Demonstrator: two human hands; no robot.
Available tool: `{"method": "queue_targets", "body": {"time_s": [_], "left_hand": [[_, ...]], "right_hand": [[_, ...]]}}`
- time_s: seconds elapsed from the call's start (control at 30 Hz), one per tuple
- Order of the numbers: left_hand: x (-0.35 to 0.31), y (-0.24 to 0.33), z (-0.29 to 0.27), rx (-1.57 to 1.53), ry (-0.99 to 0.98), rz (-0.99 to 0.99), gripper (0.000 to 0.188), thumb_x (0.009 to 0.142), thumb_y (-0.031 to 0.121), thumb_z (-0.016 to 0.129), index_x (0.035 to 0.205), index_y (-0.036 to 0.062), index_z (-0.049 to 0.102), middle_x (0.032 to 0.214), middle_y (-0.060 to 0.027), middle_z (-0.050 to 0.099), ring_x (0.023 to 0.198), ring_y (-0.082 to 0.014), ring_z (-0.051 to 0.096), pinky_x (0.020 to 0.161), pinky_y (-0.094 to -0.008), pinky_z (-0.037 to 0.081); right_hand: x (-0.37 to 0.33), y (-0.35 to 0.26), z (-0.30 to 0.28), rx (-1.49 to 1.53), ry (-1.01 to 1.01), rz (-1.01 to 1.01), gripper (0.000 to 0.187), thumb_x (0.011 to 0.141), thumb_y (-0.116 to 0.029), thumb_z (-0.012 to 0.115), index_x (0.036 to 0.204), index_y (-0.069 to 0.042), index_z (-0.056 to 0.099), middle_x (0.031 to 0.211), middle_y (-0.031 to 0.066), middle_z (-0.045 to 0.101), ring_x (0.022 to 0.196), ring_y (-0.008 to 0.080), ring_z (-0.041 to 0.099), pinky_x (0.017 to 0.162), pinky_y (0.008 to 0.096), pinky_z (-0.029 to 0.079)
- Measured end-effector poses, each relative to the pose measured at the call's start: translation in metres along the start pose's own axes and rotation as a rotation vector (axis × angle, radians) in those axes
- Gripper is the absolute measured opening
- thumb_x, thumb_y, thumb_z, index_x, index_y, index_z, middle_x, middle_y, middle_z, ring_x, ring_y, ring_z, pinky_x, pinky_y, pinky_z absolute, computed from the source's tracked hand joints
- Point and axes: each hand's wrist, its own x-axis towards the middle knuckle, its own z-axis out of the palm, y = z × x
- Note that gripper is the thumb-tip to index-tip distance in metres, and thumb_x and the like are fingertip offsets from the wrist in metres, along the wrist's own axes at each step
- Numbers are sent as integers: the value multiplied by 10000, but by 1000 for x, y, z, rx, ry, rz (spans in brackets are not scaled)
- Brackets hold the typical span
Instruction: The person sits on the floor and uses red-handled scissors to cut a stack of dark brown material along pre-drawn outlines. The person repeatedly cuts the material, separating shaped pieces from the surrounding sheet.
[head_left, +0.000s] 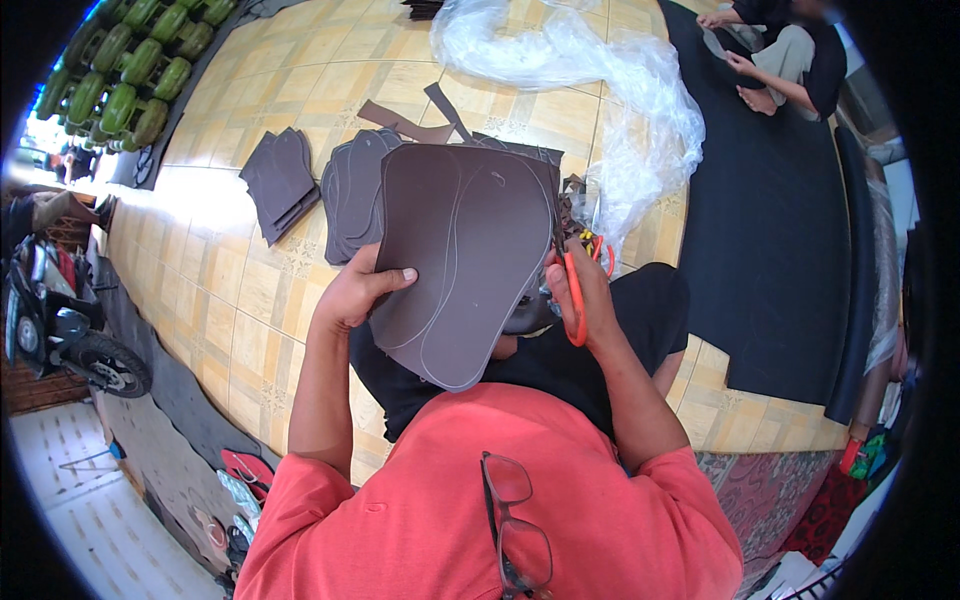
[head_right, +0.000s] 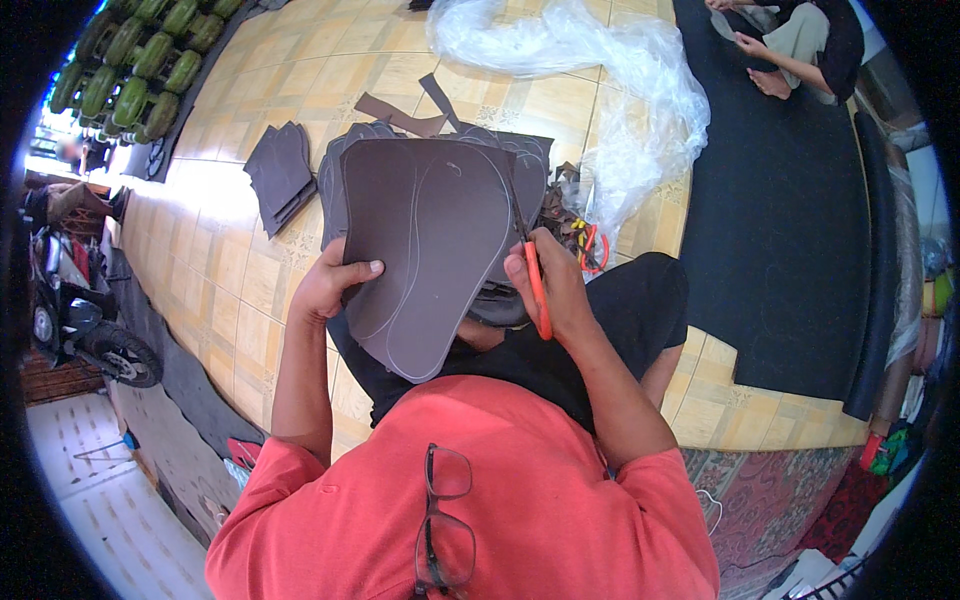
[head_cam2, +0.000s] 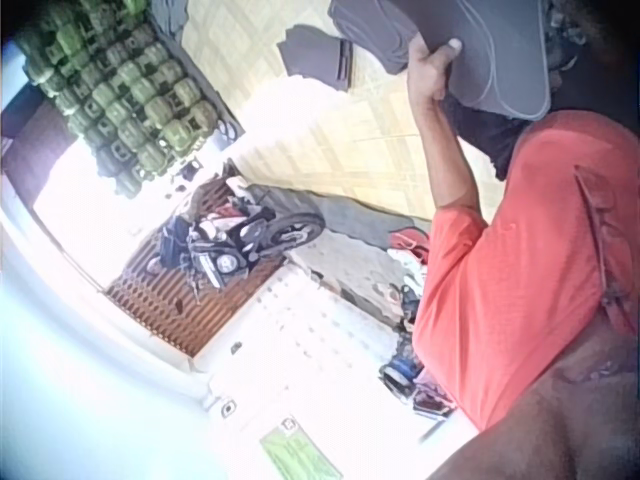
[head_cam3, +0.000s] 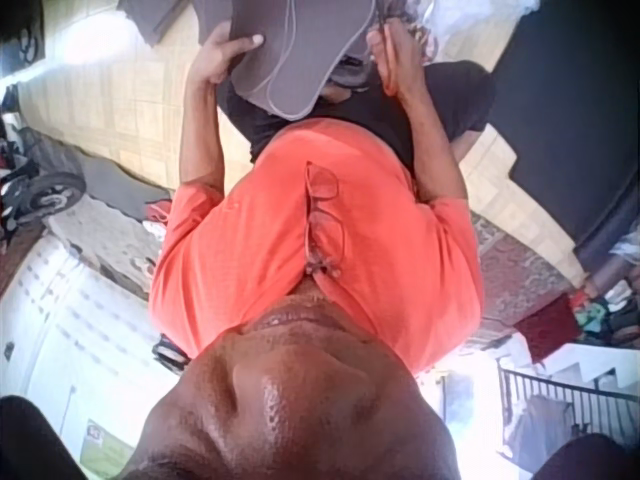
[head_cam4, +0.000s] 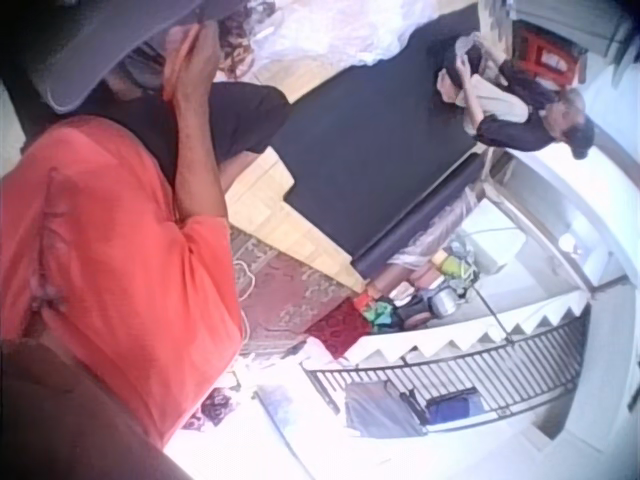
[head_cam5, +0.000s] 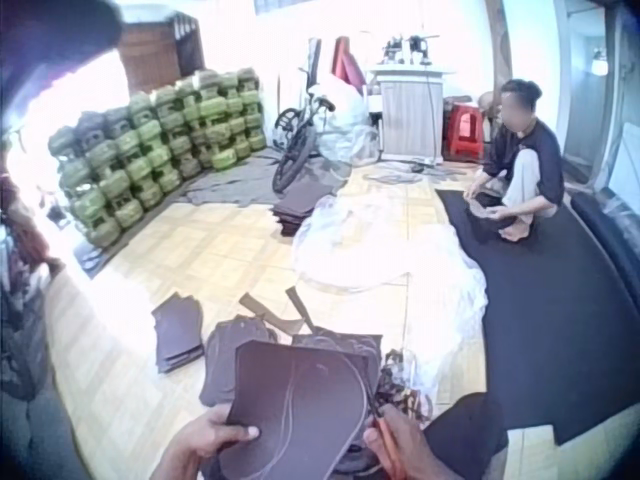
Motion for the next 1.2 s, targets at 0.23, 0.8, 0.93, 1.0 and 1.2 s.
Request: {"method": "queue_targets", "body": {"time_s": [0.23,0.8,0.93,1.0,1.2], "left_hand": [[4,-4,-13,-27,17,-52,463,761,69,709,1205,-33,629,1105,-71,663,1029,-170,591,941,-282,437],[18,-25,-26,109,-195,-142,561,753,97,698,1283,-41,578,1161,-86,650,1089,-181,563,1005,-281,388],[24,-35,-39,44,-185,-144,592,754,97,702,1310,-38,550,1185,-94,636,1092,-187,563,1017,-289,379],[28,-35,-45,31,-39,-100,596,754,112,717,1306,-32,543,1163,-94,645,1083,-204,580,1003,-307,403],[68,-25,-133,-32,96,-88,650,798,180,739,1374,26,481,1202,-114,625,1105,-225,604,1008,-348,448]], "right_hand": [[-5,-6,-7,-124,-40,-3,360,962,-291,590,786,0,472,612,123,465,562,219,434,553,357,396],[-17,13,-17,-33,-213,191,403,978,-365,534,826,8,520,606,122,490,556,220,528,542,360,413],[-25,39,-12,67,-177,375,459,991,-424,498,792,-13,547,542,42,470,404,155,486,407,311,417],[-33,60,-9,171,-85,503,477,990,-453,492,788,-25,548,535,22,466,370,126,464,351,281,397],[-46,88,-4,321,32,654,495,984,-476,502,806,-15,539,520,2,438,368,97,443,333,257,396]]}}
